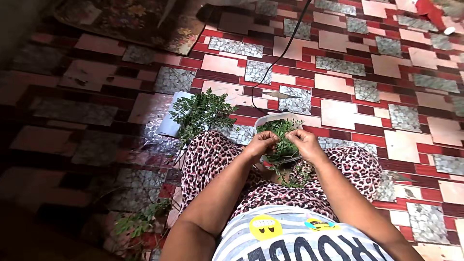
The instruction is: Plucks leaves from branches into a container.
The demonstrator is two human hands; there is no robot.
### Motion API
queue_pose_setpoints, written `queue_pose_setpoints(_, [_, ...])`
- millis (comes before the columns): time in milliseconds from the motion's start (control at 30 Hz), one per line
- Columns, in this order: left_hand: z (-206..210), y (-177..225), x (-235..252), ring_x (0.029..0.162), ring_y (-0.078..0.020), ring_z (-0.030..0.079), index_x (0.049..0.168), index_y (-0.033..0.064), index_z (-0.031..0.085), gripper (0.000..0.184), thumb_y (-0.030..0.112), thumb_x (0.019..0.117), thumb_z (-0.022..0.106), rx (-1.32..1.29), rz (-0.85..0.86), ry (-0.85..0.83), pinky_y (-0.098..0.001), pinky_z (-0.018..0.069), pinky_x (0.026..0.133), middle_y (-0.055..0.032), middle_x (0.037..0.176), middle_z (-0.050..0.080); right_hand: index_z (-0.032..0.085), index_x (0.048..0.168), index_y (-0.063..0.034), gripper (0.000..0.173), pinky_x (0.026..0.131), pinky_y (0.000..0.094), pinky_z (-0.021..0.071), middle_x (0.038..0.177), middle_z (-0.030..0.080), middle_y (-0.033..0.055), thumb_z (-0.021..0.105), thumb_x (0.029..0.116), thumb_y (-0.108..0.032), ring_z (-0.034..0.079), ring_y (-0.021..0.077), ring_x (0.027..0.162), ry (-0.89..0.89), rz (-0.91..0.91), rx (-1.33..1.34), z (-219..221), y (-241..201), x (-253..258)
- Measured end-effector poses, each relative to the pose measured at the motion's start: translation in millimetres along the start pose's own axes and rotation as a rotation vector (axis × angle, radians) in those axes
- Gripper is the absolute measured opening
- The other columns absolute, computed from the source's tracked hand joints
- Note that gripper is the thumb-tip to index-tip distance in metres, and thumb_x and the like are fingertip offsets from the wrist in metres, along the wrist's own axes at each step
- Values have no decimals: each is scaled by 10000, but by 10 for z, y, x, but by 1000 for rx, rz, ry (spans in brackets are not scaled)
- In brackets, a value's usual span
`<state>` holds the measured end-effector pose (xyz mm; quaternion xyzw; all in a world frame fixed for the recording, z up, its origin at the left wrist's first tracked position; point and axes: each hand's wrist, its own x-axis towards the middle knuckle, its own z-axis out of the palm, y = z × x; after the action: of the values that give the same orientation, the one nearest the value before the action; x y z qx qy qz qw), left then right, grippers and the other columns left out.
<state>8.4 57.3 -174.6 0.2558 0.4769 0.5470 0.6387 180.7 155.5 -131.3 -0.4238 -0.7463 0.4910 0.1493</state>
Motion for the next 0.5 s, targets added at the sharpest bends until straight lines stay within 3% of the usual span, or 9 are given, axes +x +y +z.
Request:
queue_pose_setpoints(100, [5,-7,2,628,-87,577,992,55,589,133,117,1070,502,-6,0,-4,-234,514,611,-17,766,605,681,1063,-38,171,842,358,522,994,670,64,628,1023,-195,623,130,902,-17,7,127,18,64,-7])
queue_pose_setpoints(167, [5,-3,-4,627,-88,578,991,54,591,132,112,1068,502,-21,-2,2,-234,516,614,-15,757,603,658,1075,-35,134,840,342,537,1017,658,67,675,969,-116,624,138,908,-36,15,230,49,67,-11])
queue_pose_setpoints(300, [16,7,-10,620,-86,578,977,52,584,128,102,1065,505,-34,-15,-4,-232,516,609,-14,738,596,625,1119,-6,246,839,332,548,1058,661,91,727,895,-4,635,144,923,-66,143,338,169,68,-5])
queue_pose_setpoints(400, [21,19,-11,628,-87,584,978,49,584,126,93,1063,504,-35,-19,-12,-232,519,616,-17,740,600,597,1183,17,341,834,332,564,1049,670,113,738,872,33,657,161,905,-55,201,434,258,56,-15])
queue_pose_setpoints(500, [21,24,-14,622,-88,581,971,52,586,126,88,1060,505,-37,-14,-12,-233,517,611,-13,733,596,587,1165,18,308,839,317,562,1053,658,105,709,885,53,652,148,909,-28,205,466,288,1,-30])
